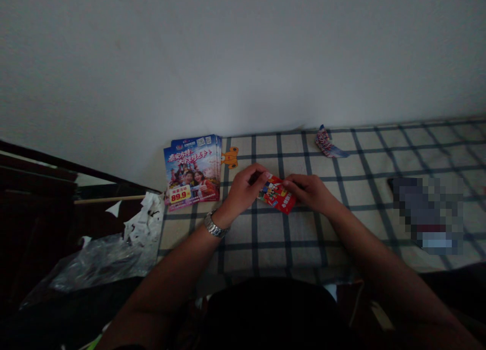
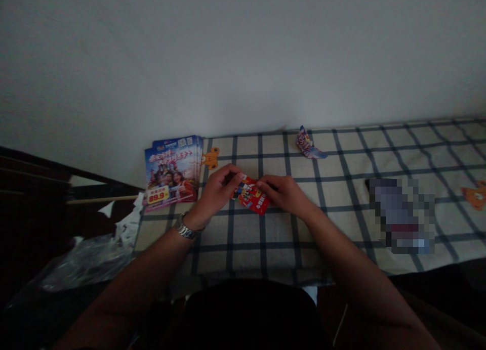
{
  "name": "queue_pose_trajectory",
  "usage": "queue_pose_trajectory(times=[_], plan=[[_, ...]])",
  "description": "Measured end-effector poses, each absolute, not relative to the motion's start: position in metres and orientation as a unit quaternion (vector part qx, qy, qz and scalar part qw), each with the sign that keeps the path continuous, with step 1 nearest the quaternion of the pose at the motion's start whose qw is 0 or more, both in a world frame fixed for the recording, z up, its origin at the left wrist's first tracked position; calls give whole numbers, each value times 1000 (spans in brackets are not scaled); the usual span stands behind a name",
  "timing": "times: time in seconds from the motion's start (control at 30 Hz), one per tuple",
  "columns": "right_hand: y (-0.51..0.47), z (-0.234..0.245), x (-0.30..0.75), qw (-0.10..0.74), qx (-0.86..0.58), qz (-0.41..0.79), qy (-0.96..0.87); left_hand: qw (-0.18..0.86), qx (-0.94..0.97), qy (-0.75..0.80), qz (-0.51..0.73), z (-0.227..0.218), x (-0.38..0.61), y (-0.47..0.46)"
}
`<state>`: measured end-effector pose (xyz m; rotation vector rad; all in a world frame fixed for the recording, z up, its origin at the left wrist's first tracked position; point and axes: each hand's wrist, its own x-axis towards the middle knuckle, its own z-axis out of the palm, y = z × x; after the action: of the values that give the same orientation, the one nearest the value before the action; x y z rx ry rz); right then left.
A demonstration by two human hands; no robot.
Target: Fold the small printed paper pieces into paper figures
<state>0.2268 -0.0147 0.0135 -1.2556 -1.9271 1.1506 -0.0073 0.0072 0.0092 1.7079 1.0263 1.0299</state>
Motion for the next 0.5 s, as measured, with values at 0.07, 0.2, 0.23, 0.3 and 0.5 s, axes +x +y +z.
queue_pose_trajectory(times=[0.07, 0.2, 0.23, 0.3, 0.5], plan=[[-15, 14, 228, 278, -473, 423, -721, 432, 685, 414, 416, 8, -7, 7], [-13, 14, 228, 271, -474, 403, -734, 432, 686, 419, 408, 7, -8, 7], [-13, 15, 228, 270, -471, 401, -738, 435, 686, 419, 406, 6, -8, 7], [-12, 15, 227, 270, -458, 404, -744, 442, 690, 413, 399, 5, -7, 7], [-14, 12, 226, 299, -446, 446, -716, 453, 725, 380, 351, 6, -2, 1]])
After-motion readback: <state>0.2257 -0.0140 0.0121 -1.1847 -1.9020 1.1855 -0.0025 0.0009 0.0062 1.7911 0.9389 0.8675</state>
